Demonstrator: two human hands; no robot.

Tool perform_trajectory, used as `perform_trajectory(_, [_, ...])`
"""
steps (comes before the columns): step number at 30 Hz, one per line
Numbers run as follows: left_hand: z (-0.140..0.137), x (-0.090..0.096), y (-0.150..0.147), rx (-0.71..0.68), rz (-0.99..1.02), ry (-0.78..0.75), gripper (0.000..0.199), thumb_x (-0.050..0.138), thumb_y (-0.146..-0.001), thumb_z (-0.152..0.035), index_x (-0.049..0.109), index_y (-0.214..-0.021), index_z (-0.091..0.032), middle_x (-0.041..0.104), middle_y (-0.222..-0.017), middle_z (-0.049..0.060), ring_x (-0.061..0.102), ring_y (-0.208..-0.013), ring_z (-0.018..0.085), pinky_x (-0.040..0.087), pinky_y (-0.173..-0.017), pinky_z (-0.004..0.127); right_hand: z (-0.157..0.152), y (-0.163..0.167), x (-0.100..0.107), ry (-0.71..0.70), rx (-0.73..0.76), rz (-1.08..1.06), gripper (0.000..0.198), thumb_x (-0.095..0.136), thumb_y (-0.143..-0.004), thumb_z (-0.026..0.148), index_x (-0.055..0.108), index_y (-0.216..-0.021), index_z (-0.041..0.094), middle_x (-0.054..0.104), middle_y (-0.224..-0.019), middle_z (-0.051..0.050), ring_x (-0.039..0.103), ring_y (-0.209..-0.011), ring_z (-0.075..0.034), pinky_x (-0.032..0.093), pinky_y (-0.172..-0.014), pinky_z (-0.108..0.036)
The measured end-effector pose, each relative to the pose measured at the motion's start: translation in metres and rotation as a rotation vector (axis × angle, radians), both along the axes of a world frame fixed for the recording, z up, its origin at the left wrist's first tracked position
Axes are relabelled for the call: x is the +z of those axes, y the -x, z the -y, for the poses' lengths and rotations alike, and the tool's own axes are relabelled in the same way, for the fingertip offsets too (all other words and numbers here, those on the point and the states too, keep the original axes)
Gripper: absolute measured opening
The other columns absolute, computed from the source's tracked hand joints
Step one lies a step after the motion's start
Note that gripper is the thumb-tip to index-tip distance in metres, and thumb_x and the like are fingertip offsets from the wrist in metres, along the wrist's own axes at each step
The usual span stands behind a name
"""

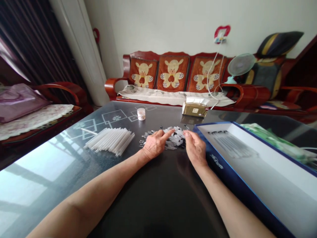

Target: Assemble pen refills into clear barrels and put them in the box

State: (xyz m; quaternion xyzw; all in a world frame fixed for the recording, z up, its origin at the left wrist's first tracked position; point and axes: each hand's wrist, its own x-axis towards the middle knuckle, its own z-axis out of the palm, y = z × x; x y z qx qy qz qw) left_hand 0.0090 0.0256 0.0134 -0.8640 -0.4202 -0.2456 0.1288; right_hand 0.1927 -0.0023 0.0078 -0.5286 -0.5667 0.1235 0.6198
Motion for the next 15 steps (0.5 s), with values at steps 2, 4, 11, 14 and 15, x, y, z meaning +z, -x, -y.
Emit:
perform_trajectory(2, [-0.001, 0.000, 0.000, 0.050, 0.031, 0.020, 0.056, 0.035, -0.090, -0.013, 0.039, -0.144, -0.030, 0.057, -0.087, 0.003, 0.058, -0.075, 0.015, 0.047, -0.065, 0.020, 0.000, -0.011, -0.001, -0.090, -0.104, 0.281, 0.023, 0.049, -0.087, 0.029, 0.070, -0.091, 0.020, 0.068, -0.094, -0.009, 0.064, -0.092, -0.023, 0.051, -0.088, -0.040])
perform_trajectory(4, [-0.001, 0.001, 0.000, 0.075, 0.036, 0.050, 0.057, 0.034, -0.090, -0.013, 0.038, -0.144, -0.030, 0.056, -0.086, 0.003, 0.057, -0.071, 0.014, 0.046, -0.063, 0.020, 0.002, -0.016, -0.003, -0.103, -0.126, 0.482, 0.022, 0.049, -0.084, 0.021, 0.070, -0.091, 0.020, 0.066, -0.094, -0.009, 0.061, -0.092, -0.023, 0.050, -0.088, -0.038])
perform_trajectory(11, [0.002, 0.004, -0.002, 0.051, 0.039, 0.089, 0.049, 0.034, -0.091, -0.013, 0.047, -0.136, -0.027, 0.057, -0.091, 0.004, 0.059, -0.076, 0.015, 0.047, -0.064, 0.021, 0.009, -0.009, -0.008, 0.049, -0.109, 0.838, 0.022, 0.058, -0.078, 0.014, 0.069, -0.095, 0.022, 0.063, -0.100, -0.009, 0.054, -0.092, -0.025, 0.044, -0.084, -0.039])
perform_trajectory(14, [0.002, 0.003, -0.002, 0.028, 0.030, 0.088, 0.047, 0.035, -0.091, -0.013, 0.049, -0.134, -0.027, 0.057, -0.090, 0.004, 0.059, -0.077, 0.016, 0.048, -0.064, 0.022, 0.009, -0.009, -0.009, 0.077, -0.116, 0.886, 0.023, 0.060, -0.077, 0.015, 0.068, -0.097, 0.023, 0.062, -0.101, -0.008, 0.053, -0.092, -0.025, 0.041, -0.083, -0.039])
perform_trajectory(15, [0.002, 0.003, -0.003, 0.018, 0.024, 0.092, 0.047, 0.035, -0.091, -0.013, 0.049, -0.134, -0.027, 0.057, -0.090, 0.004, 0.059, -0.077, 0.016, 0.048, -0.064, 0.022, 0.009, -0.009, -0.010, 0.081, -0.117, 0.895, 0.022, 0.061, -0.077, 0.015, 0.068, -0.097, 0.023, 0.062, -0.101, -0.008, 0.053, -0.092, -0.025, 0.041, -0.083, -0.039])
